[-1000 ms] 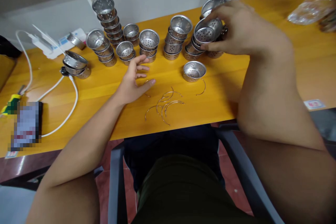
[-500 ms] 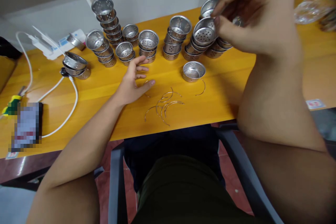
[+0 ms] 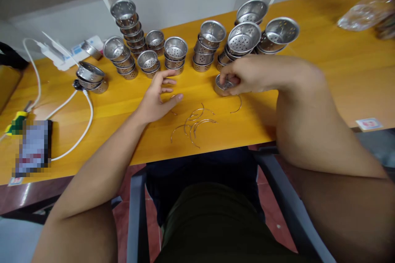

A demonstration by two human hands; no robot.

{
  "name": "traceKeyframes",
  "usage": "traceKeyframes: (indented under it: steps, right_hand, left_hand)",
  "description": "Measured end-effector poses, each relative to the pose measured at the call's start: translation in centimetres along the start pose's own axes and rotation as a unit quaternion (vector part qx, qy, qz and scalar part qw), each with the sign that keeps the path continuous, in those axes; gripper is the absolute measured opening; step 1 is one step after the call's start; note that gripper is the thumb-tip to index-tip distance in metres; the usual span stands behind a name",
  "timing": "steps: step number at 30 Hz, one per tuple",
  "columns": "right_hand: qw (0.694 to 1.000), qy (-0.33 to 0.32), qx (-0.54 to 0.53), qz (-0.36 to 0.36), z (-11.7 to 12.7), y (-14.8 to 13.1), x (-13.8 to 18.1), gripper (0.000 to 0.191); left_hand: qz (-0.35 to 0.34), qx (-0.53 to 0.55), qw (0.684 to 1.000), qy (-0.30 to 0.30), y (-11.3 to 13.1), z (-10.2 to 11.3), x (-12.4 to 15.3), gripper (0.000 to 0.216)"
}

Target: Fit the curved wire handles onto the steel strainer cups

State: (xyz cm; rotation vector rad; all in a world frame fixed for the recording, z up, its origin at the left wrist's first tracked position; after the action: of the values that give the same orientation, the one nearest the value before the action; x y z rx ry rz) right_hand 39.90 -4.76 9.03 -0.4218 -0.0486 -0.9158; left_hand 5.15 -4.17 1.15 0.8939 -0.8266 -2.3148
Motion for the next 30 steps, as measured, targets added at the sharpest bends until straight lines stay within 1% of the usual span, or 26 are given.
traceKeyframes:
  steps: [2, 3, 4, 7, 9, 11, 13, 15, 18, 21, 23, 25, 26, 28, 30]
  right_hand:
    - [0.997, -0.063, 0.034, 0.01, 0.0, -0.5, -0.5, 0.022]
    - [0.996, -0.077, 0.044, 0.018, 0.1, -0.6, -0.7, 0.025]
    - [0.996, -0.072, 0.045, 0.027, 0.2, -0.8, -0.9, 0.028]
    - [0.998, -0.022, 0.012, 0.053, 0.3, -1.8, -1.5, 0.025]
    - [0.996, 0.035, -0.025, 0.082, 0.2, -3.1, -1.8, 0.019]
    - [0.985, 0.097, -0.059, 0.13, -0.1, -4.9, -2.2, 0.013]
    - [0.971, 0.135, -0.088, 0.177, -0.9, -6.6, -2.7, 0.013]
    - [0.961, 0.147, -0.107, 0.209, -2.0, -7.8, -3.3, 0.015]
    - [0.95, 0.162, -0.133, 0.234, -3.3, -8.6, -4.0, 0.017]
    - [0.932, 0.201, -0.193, 0.232, -3.7, -8.6, -4.3, 0.025]
    - [0.92, 0.218, -0.232, 0.228, -3.6, -8.3, -4.5, 0.025]
    - [0.918, 0.217, -0.237, 0.232, -3.7, -8.1, -4.8, 0.02]
    - [0.921, 0.205, -0.227, 0.24, -4.0, -8.2, -5.0, 0.016]
    - [0.933, 0.152, -0.191, 0.265, -4.9, -8.6, -5.6, 0.012]
    - [0.943, 0.092, -0.144, 0.285, -6.3, -9.2, -6.2, 0.018]
  left_hand:
    - [-0.004, -0.006, 1.0, 0.002, 0.1, 0.1, 0.0, 0.075]
    - [-0.001, -0.009, 1.0, 0.002, 0.1, 0.2, 0.0, 0.076]
    - [0.004, -0.01, 1.0, 0.002, 0.1, 0.3, 0.0, 0.076]
    - [0.006, 0.002, 1.0, -0.009, 0.1, 0.2, 0.1, 0.078]
    - [0.003, 0.02, 1.0, -0.016, 0.0, 0.0, 0.1, 0.084]
    - [0.007, 0.045, 0.999, -0.019, -0.3, -0.4, 0.0, 0.097]
    - [0.012, 0.068, 0.997, -0.023, -0.7, -0.8, 0.0, 0.106]
    - [0.011, 0.08, 0.996, -0.026, -1.2, -1.1, -0.1, 0.105]
    - [-0.001, 0.091, 0.996, -0.018, -2.1, -0.9, -0.1, 0.101]
    - [-0.015, 0.11, 0.994, 0.0, -3.2, -0.3, -0.3, 0.103]
    - [-0.009, 0.111, 0.994, 0.017, -4.1, 0.3, -0.4, 0.102]
    - [0.005, 0.093, 0.995, 0.039, -5.0, 1.1, -0.5, 0.103]
    - [0.011, 0.079, 0.996, 0.051, -5.5, 1.5, -0.5, 0.106]
    - [0.011, 0.052, 0.996, 0.068, -6.6, 2.2, -0.5, 0.113]
    - [0.003, 0.035, 0.996, 0.077, -7.7, 2.7, -0.6, 0.118]
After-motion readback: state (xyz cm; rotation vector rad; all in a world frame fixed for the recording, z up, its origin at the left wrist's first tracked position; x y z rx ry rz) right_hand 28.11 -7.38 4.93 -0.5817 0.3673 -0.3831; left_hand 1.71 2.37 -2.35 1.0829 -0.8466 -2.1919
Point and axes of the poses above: each hand's wrist, its own x-axis away from the middle knuckle, its own z-axis out of the back of the hand, y = z × x, the point moved 4 cm from there along -x, towards the middle knuckle, and after that the axes turned 11 degrees about -y, right-handed, at the moved point
